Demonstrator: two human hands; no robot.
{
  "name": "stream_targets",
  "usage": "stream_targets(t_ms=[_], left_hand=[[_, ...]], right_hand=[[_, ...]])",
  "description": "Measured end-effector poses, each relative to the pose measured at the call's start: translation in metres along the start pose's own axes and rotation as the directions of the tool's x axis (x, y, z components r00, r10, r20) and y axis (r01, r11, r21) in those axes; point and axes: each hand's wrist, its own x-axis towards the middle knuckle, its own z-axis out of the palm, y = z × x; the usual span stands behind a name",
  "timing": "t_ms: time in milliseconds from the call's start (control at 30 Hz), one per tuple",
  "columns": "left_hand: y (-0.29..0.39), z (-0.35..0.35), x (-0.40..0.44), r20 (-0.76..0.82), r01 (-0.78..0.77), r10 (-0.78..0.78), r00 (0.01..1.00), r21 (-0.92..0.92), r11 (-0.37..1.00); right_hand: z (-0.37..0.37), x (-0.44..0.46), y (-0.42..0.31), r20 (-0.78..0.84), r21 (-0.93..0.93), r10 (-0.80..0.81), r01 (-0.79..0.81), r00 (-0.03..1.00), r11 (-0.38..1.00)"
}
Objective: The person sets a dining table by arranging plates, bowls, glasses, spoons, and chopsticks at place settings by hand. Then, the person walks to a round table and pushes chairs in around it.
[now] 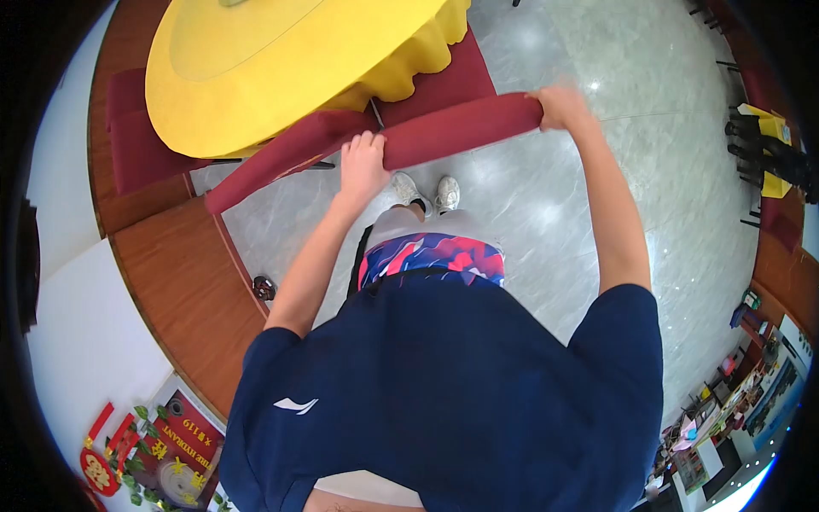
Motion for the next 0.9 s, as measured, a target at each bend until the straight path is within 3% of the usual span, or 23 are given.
stream_targets(t_ms=[233,300,333,433,533,600,633,700,767,800,833,900], left_hand=[[0.059,-0.008,-0.067,0.116,0.121,-0.111,0.987,-0.083,0.989],[0.059,-0.014,-0.077,0.085,0.022,-0.004,0.996,-0.212,0.977],[0.051,-0.016,-0.079,0.128,0.015,0.023,0.991,-0.285,0.958],[0.012,-0.035,-0.088,0.083,-0.051,0.078,0.993,-0.281,0.958],[-0.065,-0.053,-0.101,-0.074,0.041,-0.057,0.996,-0.2,0.979],[-0.121,-0.08,-0.114,-0.17,0.18,-0.179,0.969,-0.007,0.984],[-0.151,-0.09,-0.125,-0.207,0.273,-0.244,0.947,0.121,0.954],[-0.216,-0.1,-0.144,-0.199,0.356,-0.324,0.925,0.156,0.921],[-0.273,-0.106,-0.17,-0.192,0.437,-0.403,0.895,0.194,0.878],[-0.302,-0.108,-0.18,-0.164,0.345,-0.327,0.931,0.096,0.934],[-0.334,-0.113,-0.182,-0.169,0.246,-0.241,0.956,0.004,0.969],[-0.371,-0.115,-0.186,-0.114,0.195,-0.192,0.975,0.011,0.981]], right_hand=[[0.056,-0.065,0.006,-0.049,0.192,0.1,-0.089,0.994,0.977],[0.064,-0.073,-0.003,-0.11,0.156,0.237,-0.219,0.965,0.963],[0.071,-0.073,-0.008,-0.114,0.157,0.236,-0.217,0.965,0.963],[0.075,-0.077,-0.03,-0.206,-0.009,0.354,-0.364,0.912,0.932],[0.06,-0.078,-0.084,-0.265,-0.087,0.354,-0.388,0.897,0.917],[0.043,-0.07,-0.13,0.004,0.16,0.249,-0.247,0.968,0.956],[0.042,-0.059,-0.154,0.016,0.274,0.161,-0.159,0.987,0.948],[0.039,-0.041,-0.214,-0.166,0.498,0.029,0.058,0.986,0.865],[0.028,-0.024,-0.281,-0.247,0.473,0.012,0.11,0.969,0.874],[0.013,-0.007,-0.309,-0.339,0.432,-0.021,0.175,0.941,0.885],[-0.001,0.007,-0.339,-0.318,0.423,-0.022,0.163,0.948,0.891],[-0.02,0.035,-0.388,-0.389,0.349,-0.063,0.211,0.919,0.913]])
